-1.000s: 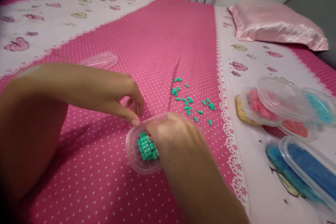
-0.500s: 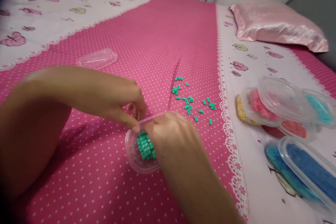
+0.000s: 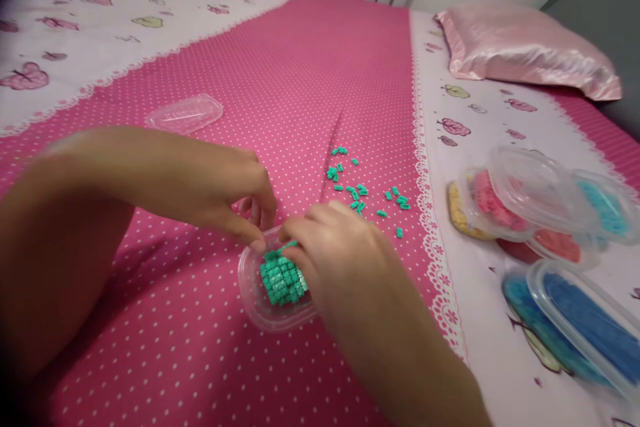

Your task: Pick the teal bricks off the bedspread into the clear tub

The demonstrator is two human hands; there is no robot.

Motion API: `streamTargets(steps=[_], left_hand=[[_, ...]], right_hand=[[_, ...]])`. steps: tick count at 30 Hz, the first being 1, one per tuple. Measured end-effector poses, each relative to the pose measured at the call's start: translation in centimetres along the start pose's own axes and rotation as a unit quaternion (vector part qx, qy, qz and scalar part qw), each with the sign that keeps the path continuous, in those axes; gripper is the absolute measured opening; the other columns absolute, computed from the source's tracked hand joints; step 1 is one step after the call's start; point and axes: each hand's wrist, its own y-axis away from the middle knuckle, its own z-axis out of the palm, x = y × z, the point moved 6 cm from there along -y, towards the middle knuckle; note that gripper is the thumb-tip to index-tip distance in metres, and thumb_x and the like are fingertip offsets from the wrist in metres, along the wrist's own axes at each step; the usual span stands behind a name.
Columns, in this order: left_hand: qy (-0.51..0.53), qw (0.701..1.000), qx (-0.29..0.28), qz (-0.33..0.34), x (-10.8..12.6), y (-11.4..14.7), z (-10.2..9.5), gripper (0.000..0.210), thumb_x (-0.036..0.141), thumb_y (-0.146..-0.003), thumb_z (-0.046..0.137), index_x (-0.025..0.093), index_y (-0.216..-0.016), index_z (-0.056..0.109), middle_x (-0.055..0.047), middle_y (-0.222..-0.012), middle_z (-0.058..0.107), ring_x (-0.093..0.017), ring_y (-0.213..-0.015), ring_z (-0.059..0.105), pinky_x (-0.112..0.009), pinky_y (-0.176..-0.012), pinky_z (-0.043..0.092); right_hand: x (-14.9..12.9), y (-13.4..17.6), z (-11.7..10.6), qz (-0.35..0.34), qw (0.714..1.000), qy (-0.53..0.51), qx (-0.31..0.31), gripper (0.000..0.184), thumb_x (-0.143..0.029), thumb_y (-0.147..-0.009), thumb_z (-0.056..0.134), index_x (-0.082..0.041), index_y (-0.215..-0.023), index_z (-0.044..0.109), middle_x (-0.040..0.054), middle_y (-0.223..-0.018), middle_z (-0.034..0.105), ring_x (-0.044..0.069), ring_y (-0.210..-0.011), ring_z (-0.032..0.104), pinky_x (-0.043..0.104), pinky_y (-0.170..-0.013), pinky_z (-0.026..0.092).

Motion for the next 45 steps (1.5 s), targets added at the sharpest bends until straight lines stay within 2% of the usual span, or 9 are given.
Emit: streamTargets(steps=[2, 5, 11, 15, 19, 24, 31, 41, 45], left_hand=[[0.001, 0.999, -0.049, 0.008, 0.1, 0.0, 0.4, 0.035, 0.047, -0.093, 0.06, 0.018, -0.095, 0.079, -0.003, -0.077, 0.074, -0.009, -0.056, 0.053, -0.023, -0.056, 0.03], [-0.001, 0.999, -0.044, 0.014, 0.4, 0.0, 0.2, 0.031, 0.044, -0.094, 0.061, 0.019, -0.095, 0.079, -0.001, -0.076, 0.073, -0.009, -0.055, 0.053, -0.022, -0.053, 0.028], [0.015, 0.997, -0.069, 0.027, 0.6, -0.3, 0.9, 0.025, 0.043, -0.092, 0.066, 0.022, -0.092, 0.079, 0.001, -0.074, 0.073, -0.009, -0.058, 0.056, -0.02, -0.05, 0.03], [0.008, 0.996, -0.085, 0.025, 0.7, -0.3, 1.2, 0.027, 0.042, -0.093, 0.064, 0.02, -0.089, 0.079, 0.0, -0.073, 0.073, -0.009, -0.057, 0.056, -0.021, -0.05, 0.028], [0.002, 0.996, -0.089, 0.016, 0.7, -0.3, 1.2, 0.028, 0.041, -0.094, 0.063, 0.02, -0.088, 0.079, 0.0, -0.074, 0.073, -0.009, -0.055, 0.054, -0.022, -0.051, 0.027], [-0.001, 0.996, -0.088, 0.011, 0.6, -0.4, 1.3, 0.029, 0.043, -0.094, 0.062, 0.02, -0.091, 0.079, -0.001, -0.076, 0.074, -0.01, -0.055, 0.053, -0.023, -0.053, 0.027], [0.001, 0.996, -0.085, 0.013, 0.7, -0.5, 1.3, 0.026, 0.039, -0.093, 0.062, 0.02, -0.088, 0.079, -0.001, -0.075, 0.073, -0.009, -0.056, 0.053, -0.024, -0.054, 0.027], [0.001, 0.997, -0.073, 0.02, 0.9, -0.2, 1.1, 0.025, 0.035, -0.093, 0.061, 0.018, -0.089, 0.079, -0.002, -0.075, 0.074, -0.009, -0.056, 0.056, -0.022, -0.051, 0.026], [0.004, 0.997, -0.068, 0.026, 1.0, -0.2, 1.0, 0.023, 0.033, -0.092, 0.062, 0.018, -0.089, 0.079, -0.002, -0.076, 0.074, -0.01, -0.058, 0.058, -0.023, -0.05, 0.027]], right_hand=[[0.6, 0.4, -1.5, 0.032, 0.997, -0.041, 0.051, 0.02, -0.012, -0.095, 0.051, -0.025, -0.102, 0.065, -0.0001, -0.092, 0.066, 0.018, -0.088, 0.059, 0.03, -0.074, 0.039], [2.0, 0.8, -2.7, 0.088, 0.984, -0.132, 0.086, 0.037, -0.003, -0.087, 0.038, -0.028, -0.109, 0.055, -0.0002, -0.104, 0.061, 0.018, -0.102, 0.056, 0.031, -0.081, 0.04], [3.3, 0.4, -1.6, 0.068, 0.966, -0.248, -0.028, 0.03, -0.001, -0.086, 0.038, -0.025, -0.087, 0.057, -0.0024, -0.095, 0.065, 0.016, -0.094, 0.061, 0.032, -0.081, 0.043], [2.9, 0.4, -1.3, 0.039, 0.972, -0.225, -0.053, 0.024, -0.004, -0.091, 0.043, -0.024, -0.088, 0.057, -0.0012, -0.095, 0.066, 0.015, -0.09, 0.062, 0.03, -0.077, 0.044], [2.6, 0.4, -1.2, 0.061, 0.978, -0.193, -0.039, 0.014, -0.009, -0.091, 0.055, -0.023, -0.089, 0.055, -0.002, -0.086, 0.065, 0.014, -0.08, 0.063, 0.029, -0.07, 0.044], [1.7, 0.2, -0.9, 0.066, 0.987, -0.136, -0.046, 0.014, -0.013, -0.088, 0.069, -0.027, -0.09, 0.069, -0.0075, -0.088, 0.073, 0.011, -0.079, 0.066, 0.026, -0.07, 0.043], [2.0, 0.2, -0.5, 0.096, 0.989, -0.094, -0.059, 0.02, -0.008, -0.086, 0.066, -0.025, -0.078, 0.074, -0.0062, -0.073, 0.072, 0.012, -0.073, 0.066, 0.026, -0.061, 0.039], [0.9, -0.1, 0.5, 0.051, 0.993, -0.055, -0.086, 0.025, -0.012, -0.093, 0.054, -0.023, -0.086, 0.075, 0.0026, -0.087, 0.073, 0.015, -0.076, 0.064, 0.028, -0.069, 0.045], [1.2, 0.0, 0.5, 0.041, 0.994, -0.044, -0.093, 0.026, -0.013, -0.093, 0.054, -0.023, -0.08, 0.075, 0.0037, -0.089, 0.072, 0.016, -0.079, 0.065, 0.029, -0.071, 0.046]])
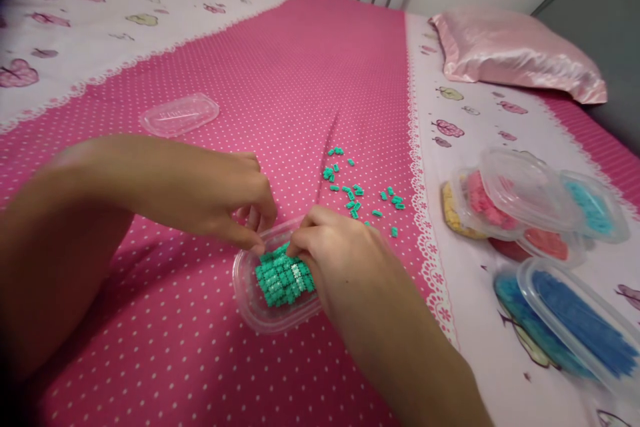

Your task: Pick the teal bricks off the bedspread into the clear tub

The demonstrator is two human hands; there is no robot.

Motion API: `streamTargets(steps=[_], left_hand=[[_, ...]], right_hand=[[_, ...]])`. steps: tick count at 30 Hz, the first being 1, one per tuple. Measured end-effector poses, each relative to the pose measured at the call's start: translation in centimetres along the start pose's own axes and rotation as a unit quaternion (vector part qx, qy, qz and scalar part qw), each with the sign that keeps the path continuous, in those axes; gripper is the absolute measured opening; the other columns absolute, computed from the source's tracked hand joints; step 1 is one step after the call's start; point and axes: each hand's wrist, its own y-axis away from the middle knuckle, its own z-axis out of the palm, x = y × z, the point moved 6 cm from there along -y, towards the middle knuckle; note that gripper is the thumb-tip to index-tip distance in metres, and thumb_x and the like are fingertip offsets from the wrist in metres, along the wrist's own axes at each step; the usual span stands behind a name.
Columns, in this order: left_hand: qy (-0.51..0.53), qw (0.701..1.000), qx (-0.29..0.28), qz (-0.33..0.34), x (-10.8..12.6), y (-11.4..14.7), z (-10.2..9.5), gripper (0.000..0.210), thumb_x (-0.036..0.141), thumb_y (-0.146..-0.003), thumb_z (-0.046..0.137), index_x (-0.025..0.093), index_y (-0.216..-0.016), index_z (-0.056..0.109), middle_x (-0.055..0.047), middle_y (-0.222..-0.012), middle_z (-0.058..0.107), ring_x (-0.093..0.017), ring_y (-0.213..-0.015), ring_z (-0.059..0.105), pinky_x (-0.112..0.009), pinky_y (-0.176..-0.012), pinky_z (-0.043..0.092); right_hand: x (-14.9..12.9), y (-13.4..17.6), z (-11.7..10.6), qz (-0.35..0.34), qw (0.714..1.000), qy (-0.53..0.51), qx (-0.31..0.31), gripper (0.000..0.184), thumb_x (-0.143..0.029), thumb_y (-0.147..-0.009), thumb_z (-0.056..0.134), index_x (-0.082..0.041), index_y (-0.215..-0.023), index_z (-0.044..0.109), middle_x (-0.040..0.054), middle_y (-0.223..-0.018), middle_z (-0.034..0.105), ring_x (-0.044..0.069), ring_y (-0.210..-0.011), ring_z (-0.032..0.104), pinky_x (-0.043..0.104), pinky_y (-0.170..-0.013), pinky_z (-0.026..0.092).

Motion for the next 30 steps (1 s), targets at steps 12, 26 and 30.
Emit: streamTargets(steps=[12, 26, 30], left_hand=[[-0.005, 1.0, -0.01, -0.016, -0.2, -0.1, 0.1, 0.024, 0.035, -0.092, 0.061, 0.019, -0.091, 0.079, -0.003, -0.08, 0.075, -0.012, -0.062, 0.057, -0.023, -0.059, 0.033], [-0.005, 1.0, 0.0, -0.008, -0.2, 0.0, 0.1, 0.025, 0.035, -0.093, 0.06, 0.019, -0.087, 0.079, -0.003, -0.073, 0.073, -0.012, -0.059, 0.056, -0.025, -0.056, 0.031], [-0.014, 1.0, 0.0, -0.012, -0.1, -0.1, 0.1, 0.025, 0.036, -0.093, 0.061, 0.02, -0.089, 0.079, -0.002, -0.073, 0.072, -0.011, -0.059, 0.056, -0.024, -0.054, 0.028]], right_hand=[[0.9, 0.0, 0.6, 0.044, 0.998, -0.027, -0.024, 0.019, -0.014, -0.088, 0.055, -0.022, -0.085, 0.072, 0.0016, -0.088, 0.074, 0.016, -0.074, 0.065, 0.03, -0.067, 0.042], [-0.5, -0.7, 0.4, 0.064, 0.989, 0.133, 0.02, 0.017, -0.018, -0.083, 0.063, -0.028, -0.086, 0.076, -0.0006, -0.075, 0.076, 0.019, -0.064, 0.067, 0.03, -0.054, 0.025], [-0.5, -0.7, 0.6, 0.069, 0.988, 0.137, 0.001, 0.015, -0.019, -0.083, 0.062, -0.028, -0.084, 0.075, -0.0015, -0.073, 0.075, 0.019, -0.061, 0.066, 0.029, -0.052, 0.023]])
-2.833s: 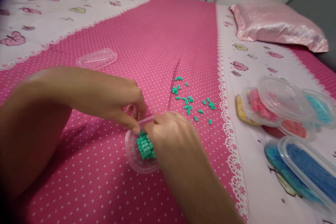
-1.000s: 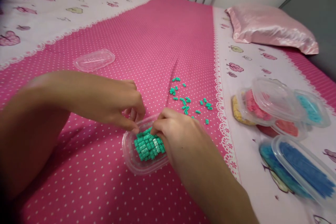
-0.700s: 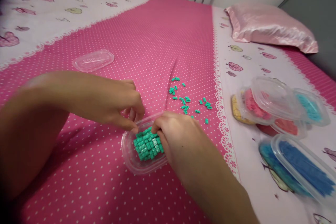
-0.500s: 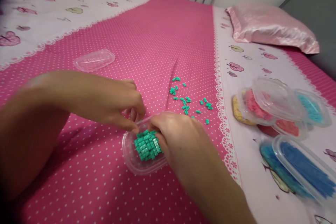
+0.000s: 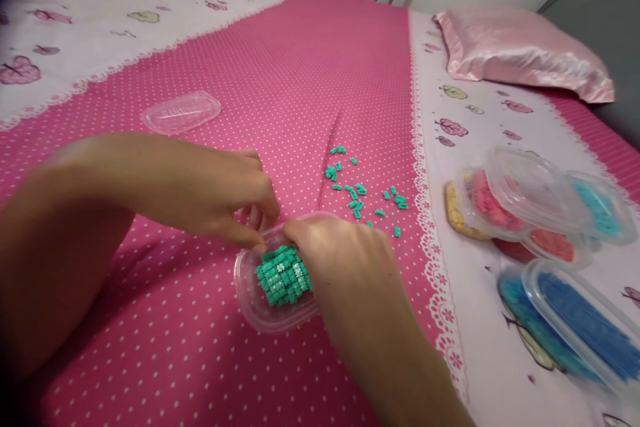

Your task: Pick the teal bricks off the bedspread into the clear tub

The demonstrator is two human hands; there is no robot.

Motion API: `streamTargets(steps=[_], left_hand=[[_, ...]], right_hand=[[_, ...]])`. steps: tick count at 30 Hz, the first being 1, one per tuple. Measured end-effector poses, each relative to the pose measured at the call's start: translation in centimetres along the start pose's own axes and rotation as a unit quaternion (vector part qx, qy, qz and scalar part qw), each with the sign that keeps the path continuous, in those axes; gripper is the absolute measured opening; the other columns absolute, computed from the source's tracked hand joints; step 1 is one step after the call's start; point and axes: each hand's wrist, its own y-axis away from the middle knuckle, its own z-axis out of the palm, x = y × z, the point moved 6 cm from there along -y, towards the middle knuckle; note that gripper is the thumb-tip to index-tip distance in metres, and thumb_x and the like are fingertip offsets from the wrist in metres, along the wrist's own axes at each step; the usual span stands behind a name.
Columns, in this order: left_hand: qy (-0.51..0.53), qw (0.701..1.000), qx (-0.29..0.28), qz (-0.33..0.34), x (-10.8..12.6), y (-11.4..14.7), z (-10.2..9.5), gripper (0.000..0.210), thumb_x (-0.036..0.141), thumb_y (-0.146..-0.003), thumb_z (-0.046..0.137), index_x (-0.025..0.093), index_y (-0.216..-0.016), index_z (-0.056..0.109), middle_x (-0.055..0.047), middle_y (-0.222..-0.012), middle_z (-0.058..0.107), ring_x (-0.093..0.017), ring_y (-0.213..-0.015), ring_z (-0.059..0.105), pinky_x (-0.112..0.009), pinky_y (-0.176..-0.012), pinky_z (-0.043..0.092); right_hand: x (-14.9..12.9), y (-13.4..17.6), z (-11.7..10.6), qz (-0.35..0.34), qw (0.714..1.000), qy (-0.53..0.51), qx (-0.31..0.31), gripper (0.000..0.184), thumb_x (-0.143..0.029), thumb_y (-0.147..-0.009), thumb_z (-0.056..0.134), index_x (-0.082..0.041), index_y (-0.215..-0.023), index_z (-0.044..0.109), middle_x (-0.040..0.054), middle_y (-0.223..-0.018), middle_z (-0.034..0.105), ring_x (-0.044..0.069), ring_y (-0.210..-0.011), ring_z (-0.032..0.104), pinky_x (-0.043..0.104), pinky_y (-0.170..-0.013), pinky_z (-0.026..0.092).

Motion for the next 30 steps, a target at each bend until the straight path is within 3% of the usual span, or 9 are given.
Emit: streamTargets(steps=[16, 25, 30], left_hand=[[-0.011, 1.0, 0.003, -0.005, 0.04, 0.09, -0.03, 0.027, 0.038, -0.092, 0.059, 0.02, -0.084, 0.078, -0.003, -0.075, 0.073, -0.015, -0.066, 0.059, -0.025, -0.057, 0.03], [-0.013, 1.0, 0.002, 0.0, -0.02, -0.05, 0.01, 0.026, 0.039, -0.092, 0.059, 0.022, -0.09, 0.079, -0.004, -0.079, 0.074, -0.016, -0.073, 0.062, -0.025, -0.058, 0.031], [-0.015, 1.0, 0.005, -0.008, -0.02, -0.03, 0.02, 0.026, 0.039, -0.092, 0.06, 0.021, -0.091, 0.079, -0.003, -0.079, 0.074, -0.016, -0.074, 0.062, -0.025, -0.058, 0.031]], right_hand=[[-0.17, -0.25, -0.1, -0.003, 1.0, 0.003, -0.006, 0.013, -0.018, -0.085, 0.066, -0.027, -0.084, 0.075, -0.0001, -0.076, 0.076, 0.018, -0.067, 0.067, 0.028, -0.053, 0.026], [-0.39, -0.07, 0.1, -0.04, 0.999, -0.029, -0.018, 0.018, -0.016, -0.089, 0.063, -0.024, -0.081, 0.076, 0.0026, -0.081, 0.074, 0.017, -0.075, 0.068, 0.027, -0.059, 0.037], [-0.22, -0.33, 0.36, -0.014, 0.998, -0.019, -0.052, 0.016, -0.016, -0.088, 0.065, -0.025, -0.083, 0.077, 0.003, -0.083, 0.074, 0.02, -0.08, 0.069, 0.028, -0.061, 0.039]])
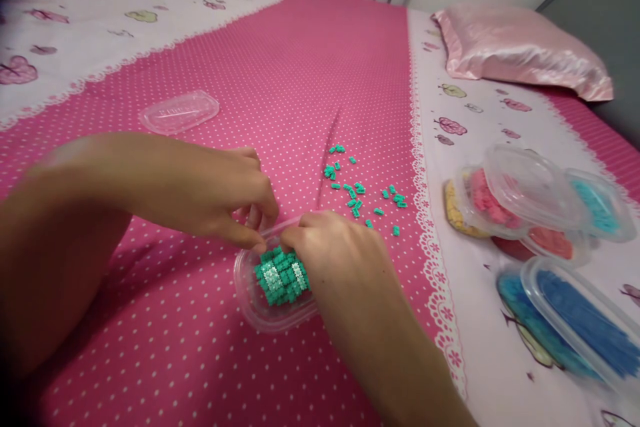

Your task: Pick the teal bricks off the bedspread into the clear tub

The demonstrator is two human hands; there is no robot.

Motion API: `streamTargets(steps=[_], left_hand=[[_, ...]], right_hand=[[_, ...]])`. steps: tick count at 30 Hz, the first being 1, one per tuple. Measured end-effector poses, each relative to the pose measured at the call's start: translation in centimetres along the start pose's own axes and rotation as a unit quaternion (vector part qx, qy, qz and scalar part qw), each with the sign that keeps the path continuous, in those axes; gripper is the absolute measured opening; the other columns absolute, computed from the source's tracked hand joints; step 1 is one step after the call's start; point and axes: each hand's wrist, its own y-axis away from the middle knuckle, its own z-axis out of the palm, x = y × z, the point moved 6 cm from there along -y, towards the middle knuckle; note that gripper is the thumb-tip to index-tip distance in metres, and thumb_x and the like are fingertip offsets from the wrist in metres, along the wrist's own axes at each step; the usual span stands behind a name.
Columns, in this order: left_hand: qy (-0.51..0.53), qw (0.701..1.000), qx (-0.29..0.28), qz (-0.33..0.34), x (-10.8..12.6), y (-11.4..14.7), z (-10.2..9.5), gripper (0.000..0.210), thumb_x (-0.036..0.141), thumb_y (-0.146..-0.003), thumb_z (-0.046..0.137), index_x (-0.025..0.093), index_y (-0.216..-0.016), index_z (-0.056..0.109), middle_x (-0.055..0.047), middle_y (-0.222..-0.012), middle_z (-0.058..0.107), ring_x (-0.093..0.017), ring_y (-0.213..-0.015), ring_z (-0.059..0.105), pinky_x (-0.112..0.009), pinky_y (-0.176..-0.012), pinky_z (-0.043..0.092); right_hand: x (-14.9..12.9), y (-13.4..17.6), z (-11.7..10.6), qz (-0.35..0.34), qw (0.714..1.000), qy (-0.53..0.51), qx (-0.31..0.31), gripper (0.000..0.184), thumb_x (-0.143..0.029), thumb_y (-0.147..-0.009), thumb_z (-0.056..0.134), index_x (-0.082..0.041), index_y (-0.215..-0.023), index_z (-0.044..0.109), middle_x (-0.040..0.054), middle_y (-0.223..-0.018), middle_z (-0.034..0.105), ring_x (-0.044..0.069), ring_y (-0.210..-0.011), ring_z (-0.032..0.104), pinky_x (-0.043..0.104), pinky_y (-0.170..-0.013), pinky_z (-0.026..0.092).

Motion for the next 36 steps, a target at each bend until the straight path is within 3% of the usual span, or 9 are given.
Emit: streamTargets(steps=[9, 14, 20, 25, 36], left_hand=[[0.011, 1.0, 0.009, -0.002, -0.18, -0.06, 0.03, 0.022, 0.037, -0.089, 0.064, 0.022, -0.088, 0.079, -0.002, -0.076, 0.073, -0.017, -0.073, 0.061, -0.026, -0.064, 0.034], [0.014, 1.0, 0.012, -0.003, -0.24, -0.04, 0.05, 0.022, 0.039, -0.088, 0.064, 0.024, -0.09, 0.08, -0.003, -0.076, 0.072, -0.019, -0.072, 0.061, -0.027, -0.063, 0.034], [0.018, 1.0, 0.022, 0.005, -0.2, -0.07, 0.07, 0.021, 0.038, -0.088, 0.065, 0.022, -0.087, 0.079, -0.003, -0.073, 0.071, -0.018, -0.072, 0.06, -0.026, -0.062, 0.032], [0.007, 1.0, 0.019, 0.01, -0.23, -0.08, 0.21, 0.022, 0.037, -0.088, 0.063, 0.021, -0.083, 0.078, -0.003, -0.071, 0.07, -0.018, -0.073, 0.06, -0.025, -0.061, 0.031], [-0.007, 1.0, 0.015, -0.005, -0.03, -0.16, 0.11, 0.024, 0.04, -0.089, 0.063, 0.022, -0.092, 0.079, -0.004, -0.077, 0.072, -0.02, -0.076, 0.062, -0.026, -0.06, 0.032]], right_hand=[[0.36, -0.1, 0.56, 0.02, 0.999, -0.002, -0.039, 0.017, -0.017, -0.091, 0.063, -0.026, -0.086, 0.076, 0.002, -0.089, 0.073, 0.02, -0.086, 0.067, 0.028, -0.063, 0.036], [0.58, -0.04, 0.71, 0.003, 1.0, -0.01, -0.023, 0.021, -0.018, -0.094, 0.058, -0.025, -0.082, 0.074, 0.0015, -0.088, 0.071, 0.019, -0.084, 0.064, 0.03, -0.066, 0.035], [0.55, -0.2, 0.7, 0.01, 0.999, -0.007, -0.032, 0.021, -0.021, -0.095, 0.057, -0.029, -0.096, 0.077, 0.0022, -0.092, 0.072, 0.021, -0.087, 0.067, 0.03, -0.065, 0.035], [0.55, -0.37, 0.93, 0.026, 0.997, 0.013, -0.065, 0.023, -0.02, -0.095, 0.056, -0.027, -0.088, 0.077, 0.0026, -0.092, 0.072, 0.021, -0.087, 0.067, 0.03, -0.065, 0.035], [0.81, -0.11, 0.93, 0.015, 0.998, -0.027, -0.053, 0.019, -0.013, -0.089, 0.059, -0.023, -0.079, 0.071, 0.0011, -0.086, 0.07, 0.018, -0.08, 0.061, 0.03, -0.064, 0.031]])
